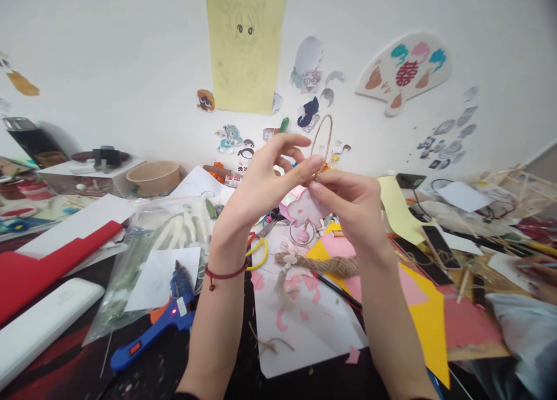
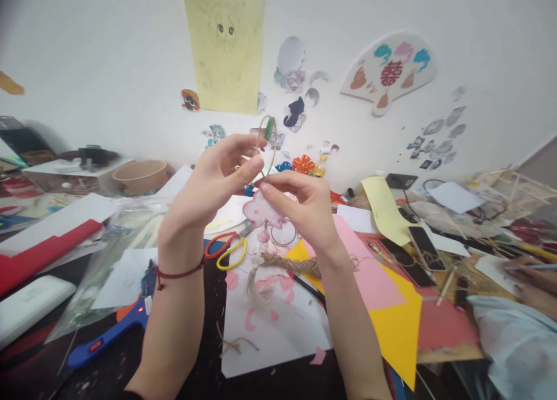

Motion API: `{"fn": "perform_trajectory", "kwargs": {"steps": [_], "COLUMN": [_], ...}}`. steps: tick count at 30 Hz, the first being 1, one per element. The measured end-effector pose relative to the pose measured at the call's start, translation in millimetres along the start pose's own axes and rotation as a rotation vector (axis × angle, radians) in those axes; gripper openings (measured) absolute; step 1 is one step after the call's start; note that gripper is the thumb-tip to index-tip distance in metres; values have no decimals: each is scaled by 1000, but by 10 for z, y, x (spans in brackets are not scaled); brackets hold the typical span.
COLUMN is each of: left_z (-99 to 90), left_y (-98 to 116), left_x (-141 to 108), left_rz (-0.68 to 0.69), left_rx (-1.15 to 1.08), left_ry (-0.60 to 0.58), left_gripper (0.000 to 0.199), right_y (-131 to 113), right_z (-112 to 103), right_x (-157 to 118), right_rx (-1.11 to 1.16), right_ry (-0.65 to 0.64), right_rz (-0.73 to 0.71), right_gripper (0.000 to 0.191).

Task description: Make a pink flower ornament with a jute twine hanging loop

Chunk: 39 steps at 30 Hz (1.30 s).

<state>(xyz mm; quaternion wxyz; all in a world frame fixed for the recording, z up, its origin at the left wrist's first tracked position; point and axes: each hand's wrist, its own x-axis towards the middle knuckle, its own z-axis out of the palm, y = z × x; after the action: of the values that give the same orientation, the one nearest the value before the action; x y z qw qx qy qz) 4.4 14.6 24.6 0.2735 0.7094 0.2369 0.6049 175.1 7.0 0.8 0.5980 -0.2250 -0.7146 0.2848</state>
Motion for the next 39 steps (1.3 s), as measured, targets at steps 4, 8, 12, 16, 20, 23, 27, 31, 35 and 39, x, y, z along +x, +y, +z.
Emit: {"fn": "perform_trajectory", "kwargs": {"steps": [4, 8, 12, 16, 20, 23, 27, 31, 35, 39], "left_z": [-32, -40, -33, -24, -22, -38, -76, -80, -33, -9], "left_y": [51, 56, 4, -28, -24, -36, -89, -77, 41, 125], "left_x": [-14, -25, -19, -12, -4, 2, 5, -6, -33, -55], "left_rz": [18, 18, -18, -72, -117, -128, -122, -85, 1, -24], "left_rx": [-11, -7, -73, -177, -213, -195, -174, -173, -34, -110], "left_ry": [-91, -108, -120, -168, -217, -250, -260, -212, -70, -37], "left_gripper": [24, 26, 27, 27, 28, 27, 25, 23, 17, 16], "right_y": [-44, -59, -56, -50, -55, -58, -41, 8, 43, 32], "right_z": [-12, -13, -22, -55, -86, -89, -70, -61, -60, -39], "right_x": [-14, -21, -21, -21, -28, -30, -20, -6, 7, 14], "right_rx": [-33, -25, -67, -85, -87, -121, -158, -146, -145, -68], "right_ry": [15, 0, -6, -26, -59, -69, -82, -103, -183, -222], "right_rz": [8, -7, -85, -131, -158, -167, -112, -52, 21, 92], "right_gripper": [6, 5, 6, 7, 10, 10, 7, 4, 4, 4]}}
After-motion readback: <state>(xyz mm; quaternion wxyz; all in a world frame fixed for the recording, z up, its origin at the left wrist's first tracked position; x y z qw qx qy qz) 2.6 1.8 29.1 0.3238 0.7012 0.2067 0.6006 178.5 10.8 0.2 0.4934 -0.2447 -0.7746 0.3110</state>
